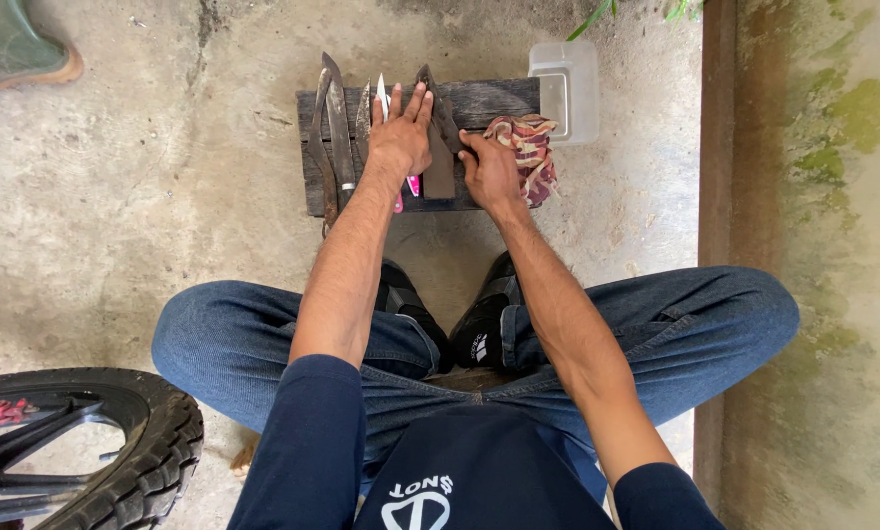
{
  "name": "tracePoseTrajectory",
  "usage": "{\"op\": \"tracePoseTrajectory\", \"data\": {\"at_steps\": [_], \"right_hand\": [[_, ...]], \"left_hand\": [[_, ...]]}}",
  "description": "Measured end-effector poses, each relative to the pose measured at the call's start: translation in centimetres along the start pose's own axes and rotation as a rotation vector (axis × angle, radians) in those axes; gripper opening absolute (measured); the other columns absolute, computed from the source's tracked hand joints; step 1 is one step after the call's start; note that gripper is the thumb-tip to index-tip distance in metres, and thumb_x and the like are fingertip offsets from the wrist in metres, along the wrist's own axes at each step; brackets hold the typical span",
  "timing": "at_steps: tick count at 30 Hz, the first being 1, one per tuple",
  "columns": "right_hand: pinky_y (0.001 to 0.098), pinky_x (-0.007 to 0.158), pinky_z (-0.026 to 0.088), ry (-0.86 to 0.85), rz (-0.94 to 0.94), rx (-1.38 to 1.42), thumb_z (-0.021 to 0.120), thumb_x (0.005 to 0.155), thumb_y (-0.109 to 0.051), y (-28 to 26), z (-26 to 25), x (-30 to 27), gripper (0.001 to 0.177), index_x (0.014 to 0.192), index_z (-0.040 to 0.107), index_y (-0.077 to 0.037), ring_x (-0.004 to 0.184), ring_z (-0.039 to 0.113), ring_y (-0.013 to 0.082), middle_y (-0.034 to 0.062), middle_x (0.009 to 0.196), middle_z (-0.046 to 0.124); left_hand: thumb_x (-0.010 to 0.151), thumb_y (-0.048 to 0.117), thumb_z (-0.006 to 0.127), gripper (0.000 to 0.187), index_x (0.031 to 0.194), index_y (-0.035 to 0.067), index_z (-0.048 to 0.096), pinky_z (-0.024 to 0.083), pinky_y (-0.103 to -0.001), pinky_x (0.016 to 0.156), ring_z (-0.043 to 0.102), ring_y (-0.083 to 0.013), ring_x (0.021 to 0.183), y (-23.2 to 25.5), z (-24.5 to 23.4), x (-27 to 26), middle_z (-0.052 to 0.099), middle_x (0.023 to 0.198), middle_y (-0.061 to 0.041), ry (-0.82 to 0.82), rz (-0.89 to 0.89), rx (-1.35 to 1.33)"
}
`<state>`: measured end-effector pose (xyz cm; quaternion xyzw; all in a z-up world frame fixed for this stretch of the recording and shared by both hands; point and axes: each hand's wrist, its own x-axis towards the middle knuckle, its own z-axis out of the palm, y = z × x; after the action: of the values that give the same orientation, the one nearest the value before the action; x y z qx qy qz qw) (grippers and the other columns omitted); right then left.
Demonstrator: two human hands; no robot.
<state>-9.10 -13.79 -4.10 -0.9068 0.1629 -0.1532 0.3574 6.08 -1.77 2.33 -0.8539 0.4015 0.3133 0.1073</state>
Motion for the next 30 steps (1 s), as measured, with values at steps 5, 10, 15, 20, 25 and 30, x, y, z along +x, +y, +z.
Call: {"op": "tracePoseTrajectory", "data": {"at_steps": [5,10,15,20,25,30], "right_hand": [[0.0469,0.090,0.053,-0.058,0.060,-0.044,0.063,0.096,-0.011,-0.9,-1.1,-1.0,0.033,0.127,0.070,-0.002,0.103,0.068,0.0376,0.0174,0.118,0.076],[0.0475,0.090,0.052,-0.073,0.072,-0.071,0.061,0.096,-0.013,0.4,-0.6,-2.3,0.033,0.126,0.071,-0.004,0.104,0.068,0.0379,0.0160,0.118,0.076],[0.0492,0.093,0.056,-0.054,0.061,-0.065,0.073,0.094,-0.018,1.9,-0.6,-3.6,0.030,0.124,0.075,-0.017,0.102,0.072,0.0402,0.0164,0.103,0.077],[0.0480,0.092,0.057,-0.062,0.095,-0.082,0.073,0.094,-0.023,2.2,-1.0,-4.8,0.029,0.123,0.076,-0.022,0.101,0.072,0.0385,0.0160,0.101,0.076],[0.0498,0.097,0.055,-0.085,0.084,-0.032,0.073,0.094,-0.018,1.3,-2.3,-5.7,0.029,0.122,0.076,-0.017,0.108,0.070,0.0396,0.0160,0.109,0.077],[0.0470,0.102,0.053,-0.113,0.104,-0.025,0.073,0.092,-0.017,1.7,-2.8,-6.3,0.030,0.121,0.077,-0.017,0.114,0.070,0.0355,0.0132,0.113,0.077]], "left_hand": [[0.107,0.036,0.029,0.070,0.166,0.016,-0.003,-0.008,-0.056,0.126,-0.015,-0.0312,0.158,0.9,-0.4,-1.9,-0.013,0.173,0.005,-0.006,-0.005,-0.075],[0.107,0.051,0.015,0.072,0.166,0.015,-0.003,-0.010,-0.056,0.125,-0.018,-0.0324,0.157,1.8,0.8,-3.1,-0.011,0.173,0.002,0.011,-0.001,-0.115],[0.107,0.065,0.012,0.079,0.168,0.015,0.010,-0.007,-0.056,0.129,-0.007,-0.0338,0.159,2.5,2.5,-3.8,0.001,0.175,0.000,0.101,-0.004,-0.134],[0.104,0.071,0.012,0.084,0.167,0.015,0.011,-0.007,-0.055,0.129,-0.005,-0.0336,0.159,3.5,2.9,-5.3,0.001,0.174,0.000,0.101,-0.005,-0.122],[0.104,0.070,0.014,0.084,0.167,0.015,0.012,-0.003,-0.056,0.129,-0.004,-0.0341,0.159,4.2,3.7,-6.2,0.003,0.175,0.000,0.110,-0.006,-0.106],[0.105,0.069,0.011,0.082,0.167,0.016,0.013,-0.002,-0.056,0.129,-0.004,-0.0332,0.159,4.6,4.6,-6.1,0.004,0.175,0.001,0.118,-0.009,-0.118]]}}
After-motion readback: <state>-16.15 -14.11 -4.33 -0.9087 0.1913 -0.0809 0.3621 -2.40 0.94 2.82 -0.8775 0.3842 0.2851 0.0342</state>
